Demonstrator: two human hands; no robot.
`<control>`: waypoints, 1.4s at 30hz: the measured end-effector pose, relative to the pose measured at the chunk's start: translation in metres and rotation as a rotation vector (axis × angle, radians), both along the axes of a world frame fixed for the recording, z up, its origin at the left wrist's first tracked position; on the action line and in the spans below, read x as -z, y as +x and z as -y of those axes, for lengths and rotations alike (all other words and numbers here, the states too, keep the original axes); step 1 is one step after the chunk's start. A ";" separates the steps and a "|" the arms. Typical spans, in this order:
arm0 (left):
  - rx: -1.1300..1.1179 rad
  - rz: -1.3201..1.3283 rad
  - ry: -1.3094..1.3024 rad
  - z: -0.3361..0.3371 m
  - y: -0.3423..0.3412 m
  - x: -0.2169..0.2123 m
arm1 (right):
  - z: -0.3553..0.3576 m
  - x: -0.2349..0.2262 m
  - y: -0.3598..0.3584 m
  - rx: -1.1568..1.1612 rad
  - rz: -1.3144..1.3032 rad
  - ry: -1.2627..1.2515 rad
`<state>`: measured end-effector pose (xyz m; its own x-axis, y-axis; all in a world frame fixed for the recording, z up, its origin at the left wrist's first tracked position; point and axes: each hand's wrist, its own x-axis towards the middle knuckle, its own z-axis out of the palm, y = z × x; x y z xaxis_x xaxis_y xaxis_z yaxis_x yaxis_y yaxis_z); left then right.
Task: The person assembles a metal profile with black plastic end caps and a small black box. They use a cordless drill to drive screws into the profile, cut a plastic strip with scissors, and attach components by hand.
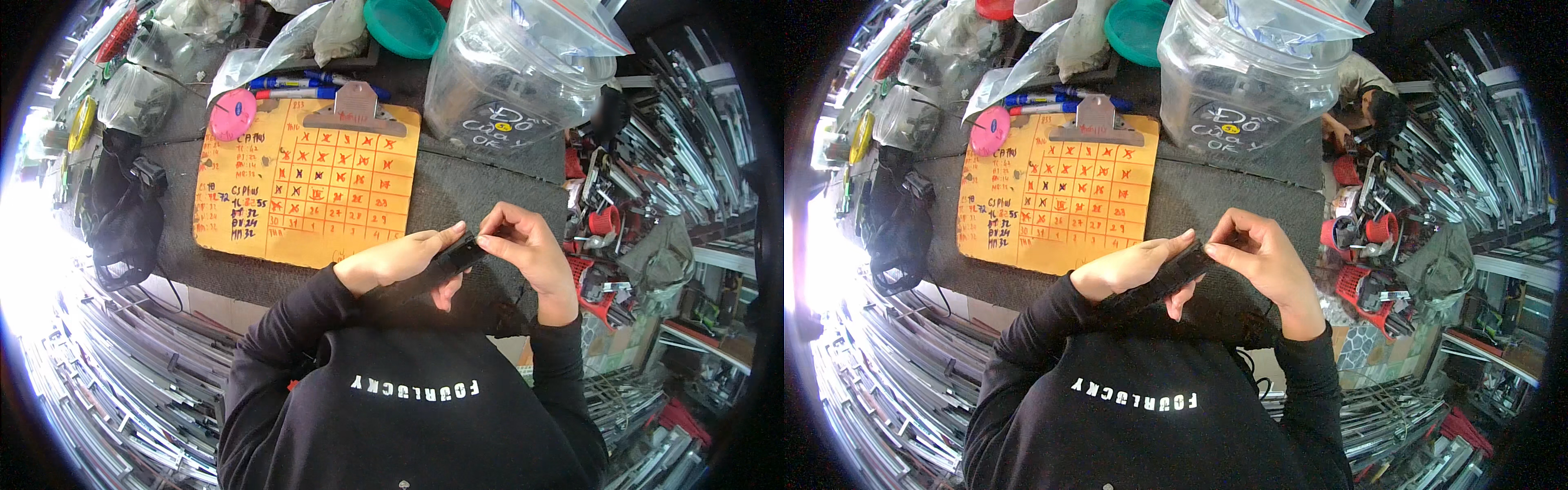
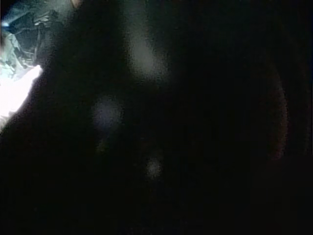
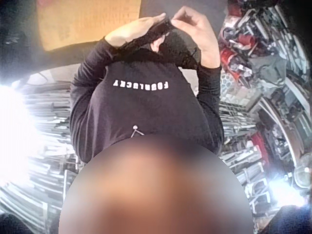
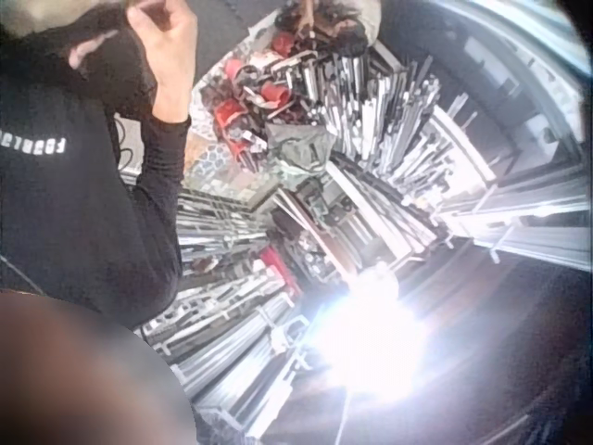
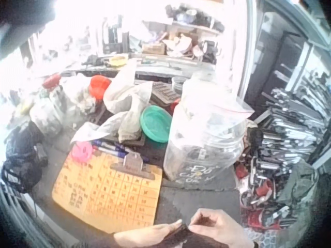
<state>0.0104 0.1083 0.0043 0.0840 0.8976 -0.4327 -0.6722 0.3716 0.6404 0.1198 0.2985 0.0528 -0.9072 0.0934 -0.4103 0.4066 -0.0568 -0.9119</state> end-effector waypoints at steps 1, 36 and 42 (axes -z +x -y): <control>0.005 0.005 -0.010 -0.001 0.001 0.001 | -0.002 0.000 0.000 -0.022 0.015 0.030; 0.091 -0.077 -0.044 -0.006 0.008 0.017 | -0.010 0.025 0.011 -0.142 0.142 -0.151; 0.109 -0.064 0.016 -0.006 0.006 0.019 | -0.016 0.024 0.004 -0.187 0.203 -0.325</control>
